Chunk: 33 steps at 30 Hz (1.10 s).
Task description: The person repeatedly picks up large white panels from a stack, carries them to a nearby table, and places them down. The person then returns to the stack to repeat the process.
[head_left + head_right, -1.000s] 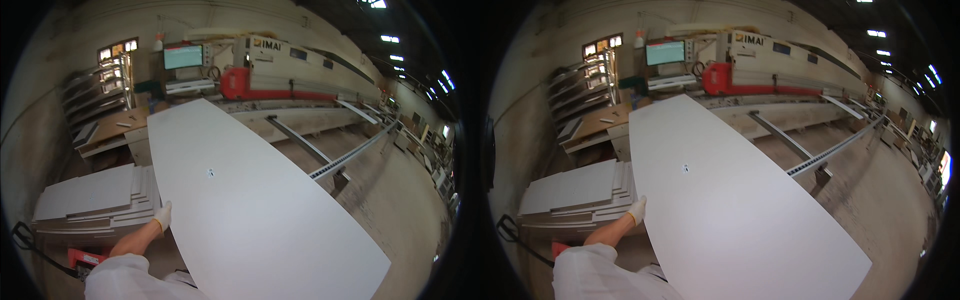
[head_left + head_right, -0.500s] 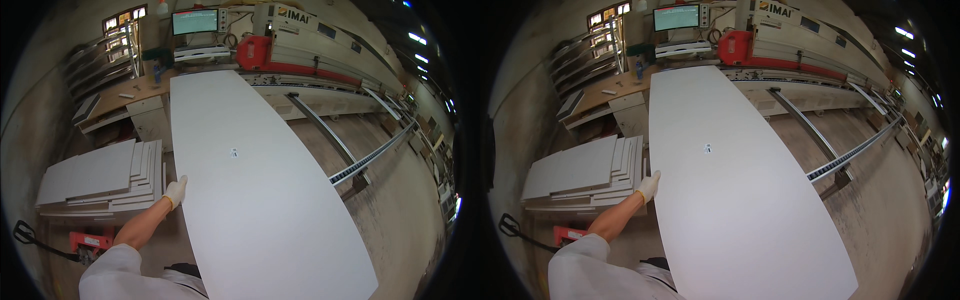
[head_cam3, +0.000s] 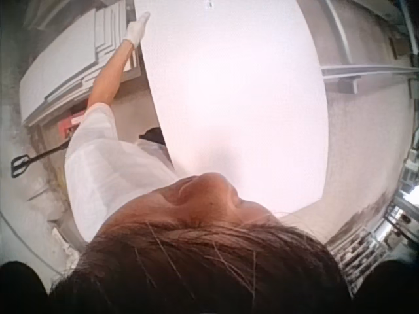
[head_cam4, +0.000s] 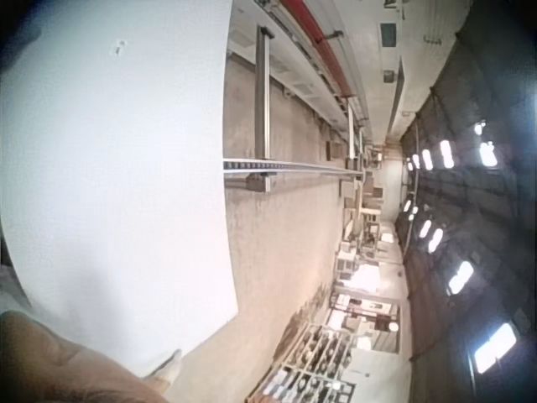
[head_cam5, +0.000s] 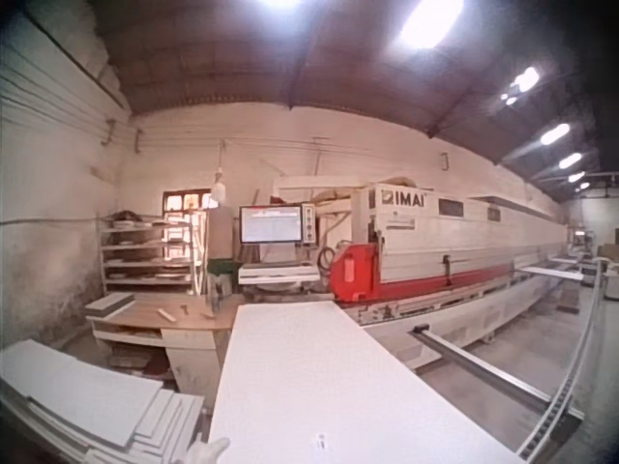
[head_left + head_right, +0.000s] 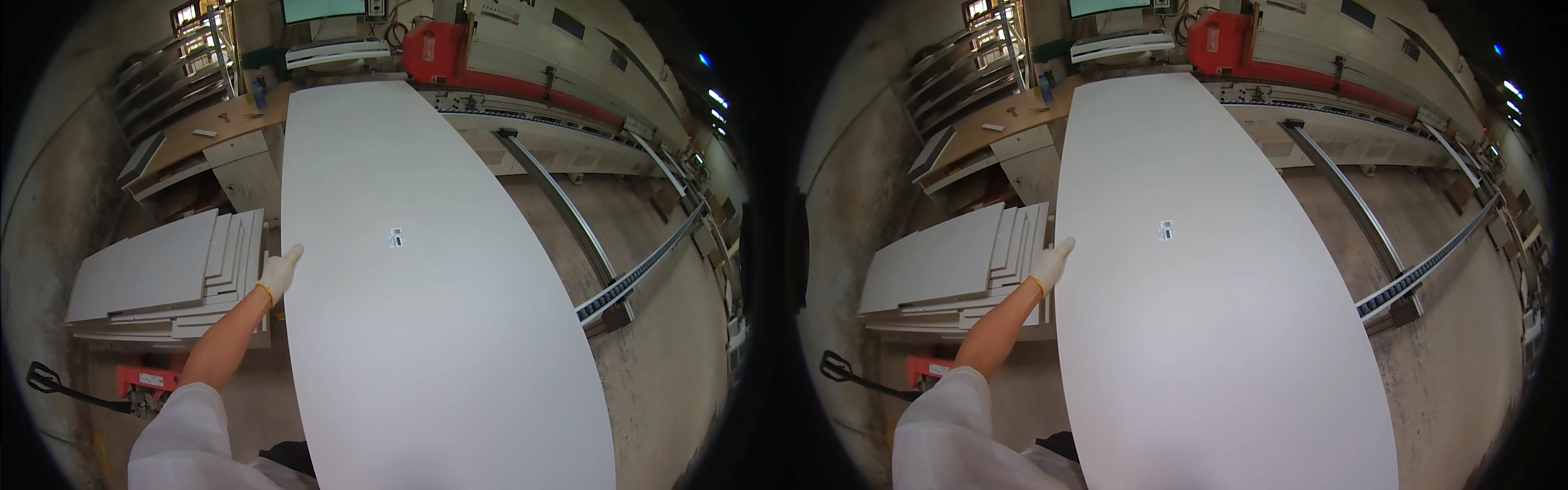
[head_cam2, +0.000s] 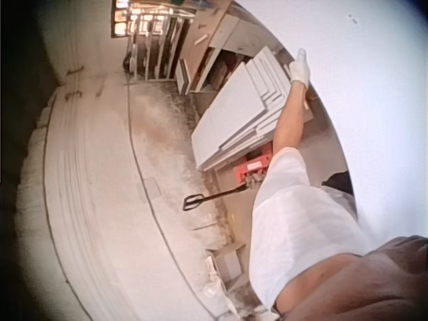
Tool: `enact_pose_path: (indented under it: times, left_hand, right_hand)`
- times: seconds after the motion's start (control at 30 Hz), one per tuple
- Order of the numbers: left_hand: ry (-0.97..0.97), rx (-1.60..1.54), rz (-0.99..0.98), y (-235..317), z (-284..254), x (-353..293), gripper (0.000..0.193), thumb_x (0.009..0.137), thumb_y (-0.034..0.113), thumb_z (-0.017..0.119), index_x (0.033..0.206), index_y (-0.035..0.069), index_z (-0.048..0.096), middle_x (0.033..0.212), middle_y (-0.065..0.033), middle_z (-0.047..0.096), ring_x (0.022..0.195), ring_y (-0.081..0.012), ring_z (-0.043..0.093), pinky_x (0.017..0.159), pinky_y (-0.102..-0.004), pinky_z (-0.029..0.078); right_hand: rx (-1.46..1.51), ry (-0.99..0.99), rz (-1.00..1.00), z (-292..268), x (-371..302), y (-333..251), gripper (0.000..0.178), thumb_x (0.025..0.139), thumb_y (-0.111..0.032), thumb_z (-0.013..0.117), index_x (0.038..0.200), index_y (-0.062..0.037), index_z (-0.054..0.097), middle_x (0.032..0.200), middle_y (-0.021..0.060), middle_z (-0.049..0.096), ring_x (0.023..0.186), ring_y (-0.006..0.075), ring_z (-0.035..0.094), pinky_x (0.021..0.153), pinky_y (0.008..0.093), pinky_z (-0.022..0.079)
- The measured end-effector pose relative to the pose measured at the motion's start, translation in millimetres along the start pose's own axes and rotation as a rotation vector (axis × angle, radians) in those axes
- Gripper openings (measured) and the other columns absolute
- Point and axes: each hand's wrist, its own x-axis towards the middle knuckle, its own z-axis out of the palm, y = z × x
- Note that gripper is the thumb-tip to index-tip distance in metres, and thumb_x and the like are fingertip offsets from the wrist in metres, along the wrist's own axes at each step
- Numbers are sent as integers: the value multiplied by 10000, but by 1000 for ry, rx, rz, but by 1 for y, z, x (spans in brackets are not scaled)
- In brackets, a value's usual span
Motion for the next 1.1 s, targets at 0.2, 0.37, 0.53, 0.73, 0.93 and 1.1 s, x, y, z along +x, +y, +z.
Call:
enact_pose_path:
  times: [0.2,0.37,0.53,0.73,0.93,1.1]
  left_hand:
    - [146,190,36,6,26,33,1046,876,742,622,1182,-259,600,1066,-297,692,1010,-312,657,922,-417,510]
    - [84,172,10,29,47,41,1034,875,765,597,1117,-239,645,1031,-278,703,996,-306,665,908,-417,512]
    - [128,150,-15,50,82,38,942,884,737,625,984,-200,662,881,-170,673,855,-220,607,812,-400,506]
    - [109,94,-9,68,137,46,943,890,723,635,990,-215,652,860,-211,682,824,-243,621,788,-409,502]
    - [137,179,26,94,208,58,999,895,738,598,1093,-240,638,996,-313,718,981,-373,700,896,-442,519]
    - [104,151,31,129,261,51,961,892,730,620,1032,-219,653,919,-288,711,908,-347,703,832,-448,523]
  right_hand:
    - [66,12,59,37,4,-38,675,1066,-430,487,1501,85,454,1496,208,539,1345,363,505,1145,472,388]
    - [82,27,84,51,23,-57,678,1069,-445,472,1516,64,449,1520,197,525,1366,360,493,1161,469,370]
    - [93,22,99,52,55,-72,679,1073,-455,458,1530,48,443,1542,188,512,1385,355,483,1174,463,355]
    - [40,46,46,58,95,-89,674,1066,-459,467,1501,56,469,1517,201,532,1373,362,501,1163,463,373]
    - [-57,41,-20,72,131,-113,672,1057,-469,479,1465,65,502,1486,215,557,1357,371,522,1147,468,393]
    - [-180,27,-89,83,172,-134,672,1049,-477,489,1436,72,530,1461,228,578,1344,377,540,1135,472,410]
